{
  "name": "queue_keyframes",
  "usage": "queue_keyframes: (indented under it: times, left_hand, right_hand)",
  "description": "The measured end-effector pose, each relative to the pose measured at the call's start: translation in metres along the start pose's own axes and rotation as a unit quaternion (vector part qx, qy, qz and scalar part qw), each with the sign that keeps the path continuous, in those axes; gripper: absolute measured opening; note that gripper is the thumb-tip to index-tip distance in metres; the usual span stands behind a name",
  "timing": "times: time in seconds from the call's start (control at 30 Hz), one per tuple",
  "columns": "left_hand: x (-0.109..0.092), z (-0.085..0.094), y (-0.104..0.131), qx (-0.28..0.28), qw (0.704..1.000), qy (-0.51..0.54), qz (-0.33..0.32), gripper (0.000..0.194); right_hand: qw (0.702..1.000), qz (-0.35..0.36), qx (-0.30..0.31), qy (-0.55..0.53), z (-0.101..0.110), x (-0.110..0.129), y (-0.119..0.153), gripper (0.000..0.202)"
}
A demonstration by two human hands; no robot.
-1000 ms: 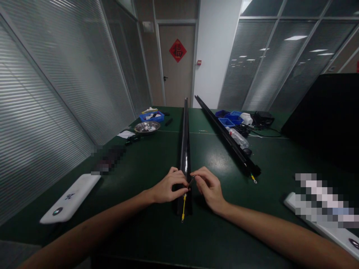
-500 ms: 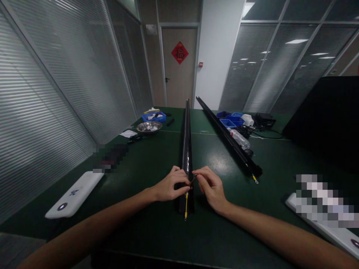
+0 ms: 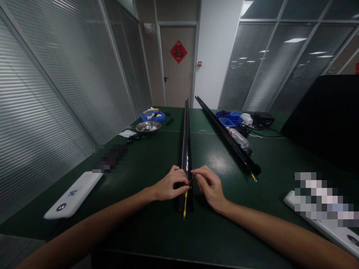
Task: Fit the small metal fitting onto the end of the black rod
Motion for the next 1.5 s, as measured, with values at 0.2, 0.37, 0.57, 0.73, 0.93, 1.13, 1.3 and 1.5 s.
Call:
queue_keyframes:
  times: [0.2,0.37,0.57,0.73,0.93,1.13,1.3,1.5]
  left_hand:
    - [0.002,-0.001,0.0,0.006,1.0,0.003,0.01,0.019]
    - [0.0,0.0,0.0,0.0,1.0,0.005,0.004,0.016]
    - [0.001,0.0,-0.001,-0.004,1.0,0.004,0.008,0.019]
    - [0.001,-0.001,-0.001,-0.006,1.0,0.004,0.007,0.02]
    - [0.0,0.001,-0.001,-0.01,1.0,0.011,-0.002,0.017]
    - [0.001,0.0,-0.001,0.002,1.0,0.011,0.005,0.018]
    - [-0.002,0.002,-0.001,-0.011,1.0,0.012,-0.002,0.015]
    - [0.002,-0.001,0.0,0.0,1.0,0.011,-0.001,0.016]
  right_hand:
    - [1.0,-0.01,-0.002,-0.007,0.0,-0.002,0.0,0.021]
    - [1.0,0.005,0.003,-0.001,0.0,0.001,0.0,0.023]
    - [1.0,0.005,0.001,0.015,0.0,0.002,0.0,0.023]
    - [1.0,0.006,0.003,0.01,0.0,0.004,-0.001,0.024]
    - [1.0,0.016,0.011,0.016,-0.001,0.004,0.001,0.024]
    - [1.0,0.012,0.015,0.019,-0.001,0.005,0.001,0.022]
    - [0.999,0.023,0.025,0.006,-0.002,0.008,0.001,0.025]
    - [1.0,0.017,0.023,-0.001,-0.003,0.005,0.002,0.023]
Point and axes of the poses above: each hand's wrist, its own y-axis away from the middle knuckle, its own z-axis out of the back of the hand, x = y × z, the point moved 7 cm from there along -y, towards the middle knuckle, and after that the axes turned 4 degrees about -z, right-handed, at the moved point
